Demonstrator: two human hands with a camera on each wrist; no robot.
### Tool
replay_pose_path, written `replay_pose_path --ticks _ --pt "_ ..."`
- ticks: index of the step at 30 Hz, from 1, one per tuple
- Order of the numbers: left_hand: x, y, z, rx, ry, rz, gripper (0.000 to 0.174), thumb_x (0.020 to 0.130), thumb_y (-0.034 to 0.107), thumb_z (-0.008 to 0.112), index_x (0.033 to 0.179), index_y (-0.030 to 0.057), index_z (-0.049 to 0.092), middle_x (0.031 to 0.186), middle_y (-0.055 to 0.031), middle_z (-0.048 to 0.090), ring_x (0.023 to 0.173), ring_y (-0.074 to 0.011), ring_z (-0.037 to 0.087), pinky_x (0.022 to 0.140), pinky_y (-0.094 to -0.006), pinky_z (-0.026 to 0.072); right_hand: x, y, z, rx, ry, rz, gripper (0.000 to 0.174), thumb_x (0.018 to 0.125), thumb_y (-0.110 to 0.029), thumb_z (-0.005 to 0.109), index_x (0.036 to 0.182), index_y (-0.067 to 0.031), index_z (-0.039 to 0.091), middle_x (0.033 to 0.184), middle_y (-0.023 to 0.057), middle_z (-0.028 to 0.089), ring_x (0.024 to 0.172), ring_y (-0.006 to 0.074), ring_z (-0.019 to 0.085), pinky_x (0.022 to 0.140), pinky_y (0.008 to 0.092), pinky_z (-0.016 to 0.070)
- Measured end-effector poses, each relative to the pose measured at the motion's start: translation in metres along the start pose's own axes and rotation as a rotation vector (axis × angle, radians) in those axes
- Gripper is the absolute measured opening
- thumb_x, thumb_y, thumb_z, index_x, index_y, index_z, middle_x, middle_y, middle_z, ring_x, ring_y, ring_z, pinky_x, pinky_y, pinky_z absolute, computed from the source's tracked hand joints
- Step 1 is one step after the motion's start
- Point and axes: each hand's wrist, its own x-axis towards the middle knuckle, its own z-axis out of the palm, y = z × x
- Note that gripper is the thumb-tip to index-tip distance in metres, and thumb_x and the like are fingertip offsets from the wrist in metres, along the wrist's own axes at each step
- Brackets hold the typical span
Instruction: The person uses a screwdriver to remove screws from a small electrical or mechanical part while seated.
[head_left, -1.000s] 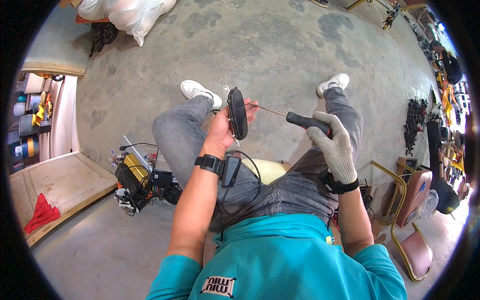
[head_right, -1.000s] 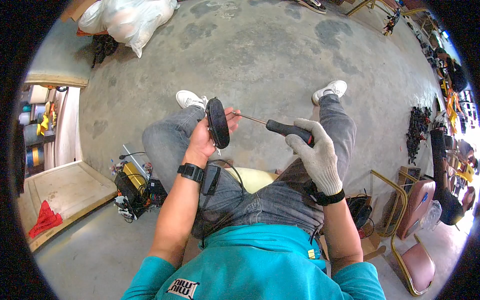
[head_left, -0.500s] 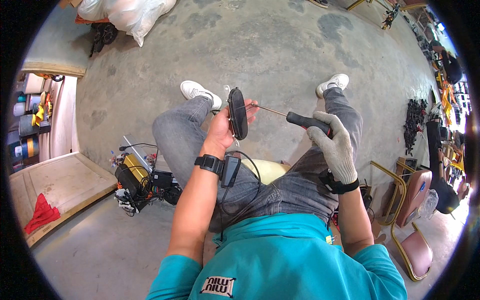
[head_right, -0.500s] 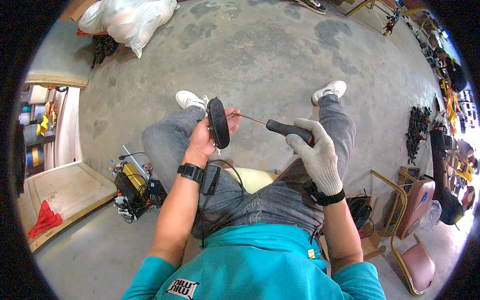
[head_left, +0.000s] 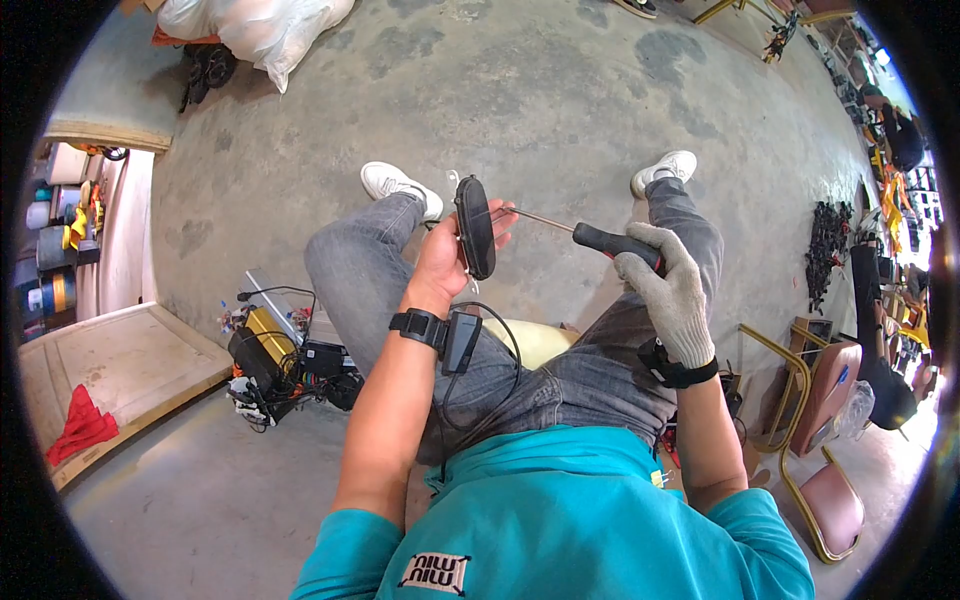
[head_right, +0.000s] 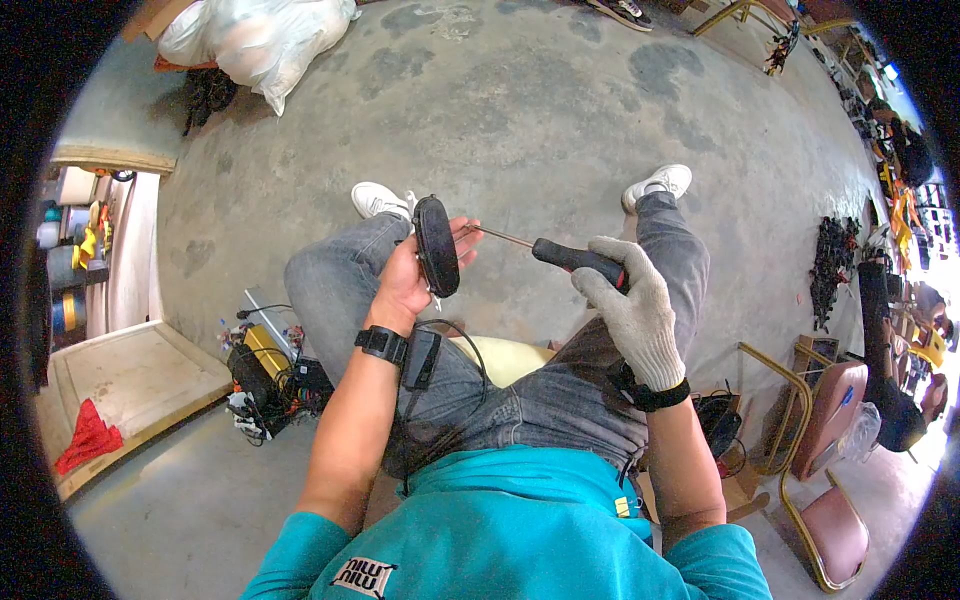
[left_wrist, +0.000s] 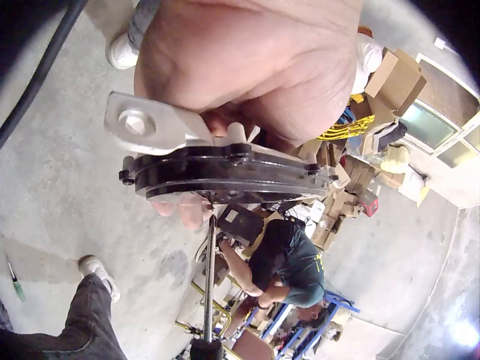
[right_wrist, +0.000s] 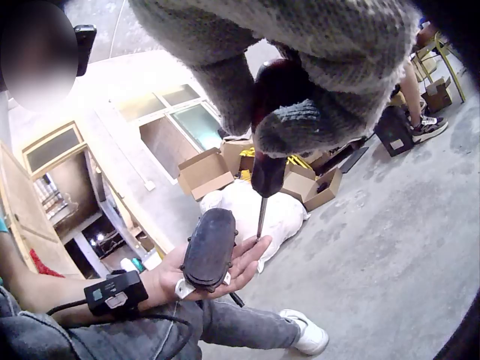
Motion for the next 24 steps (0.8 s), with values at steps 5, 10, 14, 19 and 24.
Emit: replay_pose_path --ticks 5,10,14,19,24 --pt "-0.0004 0.0009 0.0009 0.0 -0.002 -0.004 0.052 0.106 0.024 0.03 0.14 -0.0115 0.049 0.143 -0.0262 0.054 0.134 -0.0369 0.054 0.111 -0.0441 0.0484 -0.0002 -0.002 0.0003 0.001 -0.015 -0.01 0.043 0.09 -0.016 0.073 0.127 0.0029 0.062 0.09 0.0054 0.066 0.079 0.0109 0.063 0.074 0.0258 0.0507" --pt "-0.0009 0.0014 0.0017 0.018 0.004 -0.001 0.052 0.105 0.022 0.029 0.14 -0.0119 0.048 0.142 -0.0263 0.055 0.133 -0.0372 0.054 0.111 -0.0444 0.0484 -0.0001 -0.0016 -0.0006 -0.067 -0.022 -0.025 0.043 0.09 -0.016 0.074 0.127 0.002 0.062 0.092 0.0054 0.066 0.082 0.0104 0.062 0.076 0.0254 0.0502" --pt "-0.0015 0.0026 0.003 0.038 0.002 -0.005 0.053 0.105 0.021 0.028 0.141 -0.0117 0.047 0.143 -0.0261 0.055 0.134 -0.0372 0.054 0.111 -0.0441 0.0486 0.0004 -0.0022 -0.0007 -0.037 -0.036 -0.002 0.045 0.089 -0.016 0.074 0.129 0.0008 0.061 0.093 0.005 0.066 0.085 0.0109 0.062 0.078 0.0251 0.0501" --pt "-0.002 0.003 0.0026 0.062 -0.019 -0.018 0.052 0.105 0.021 0.029 0.142 -0.0111 0.046 0.144 -0.0252 0.053 0.135 -0.0372 0.053 0.11 -0.0437 0.0484 -0.0013 -0.0007 0.0036 -0.083 -0.032 -0.055 0.045 0.09 -0.013 0.073 0.13 -0.0004 0.059 0.096 0.0049 0.065 0.085 0.0106 0.062 0.078 0.0261 0.0508" --pt "-0.0009 0.0017 0.0003 0.005 -0.015 -0.043 0.046 0.108 0.021 0.032 0.137 -0.0066 0.055 0.138 -0.0216 0.06 0.125 -0.0341 0.062 0.102 -0.0399 0.0546 -0.0009 -0.0015 0.0028 -0.085 -0.055 -0.091 0.041 0.091 -0.009 0.071 0.13 -0.0011 0.059 0.097 0.005 0.066 0.08 0.0091 0.062 0.073 0.0258 0.0518"
